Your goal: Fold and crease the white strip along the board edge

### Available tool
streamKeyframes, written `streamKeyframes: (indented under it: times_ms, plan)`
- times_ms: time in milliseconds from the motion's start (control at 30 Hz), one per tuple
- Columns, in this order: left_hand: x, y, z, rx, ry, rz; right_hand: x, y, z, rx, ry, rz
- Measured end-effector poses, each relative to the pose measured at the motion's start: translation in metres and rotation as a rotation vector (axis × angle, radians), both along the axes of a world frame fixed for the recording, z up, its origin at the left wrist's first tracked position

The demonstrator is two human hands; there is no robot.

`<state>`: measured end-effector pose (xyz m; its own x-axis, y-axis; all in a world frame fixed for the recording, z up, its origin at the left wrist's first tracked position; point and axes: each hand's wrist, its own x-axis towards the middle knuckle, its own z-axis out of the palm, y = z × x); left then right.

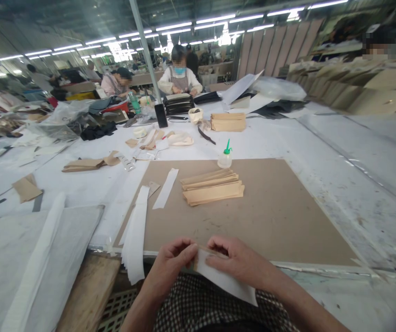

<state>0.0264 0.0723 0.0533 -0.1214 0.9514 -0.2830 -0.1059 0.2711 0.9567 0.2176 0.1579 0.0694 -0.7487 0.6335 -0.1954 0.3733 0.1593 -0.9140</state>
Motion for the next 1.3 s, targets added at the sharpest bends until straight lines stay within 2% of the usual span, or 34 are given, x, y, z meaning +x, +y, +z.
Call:
streamKeyframes:
  times_ms: [200,333,567,767,1000,1133,1300]
  plan:
    - [-0.001,0.001,-0.007,-0.008,-0.004,0.004,-0.002,0.005,-0.003,0.061,-0.026,-0.001]
    - [0.000,-0.001,-0.013,-0.013,0.022,-0.006,-0.001,0.004,-0.007,0.047,-0.056,0.009]
    - [0.003,-0.006,-0.013,-0.009,-0.004,0.014,0.001,0.003,-0.011,0.043,-0.044,0.002]
    - [-0.003,-0.009,-0.011,-0.037,-0.039,-0.027,0.003,0.004,-0.013,0.015,-0.049,0.005]
    - [-0.008,0.001,-0.013,-0.082,-0.047,-0.069,-0.003,0.007,-0.013,0.004,-0.065,0.031]
    - [-0.013,0.009,-0.027,-0.041,0.027,-0.087,0.006,0.017,-0.011,0.037,-0.146,0.084]
    - [-0.032,0.026,-0.068,-0.006,0.084,-0.051,0.034,0.031,-0.014,0.303,-0.387,0.059]
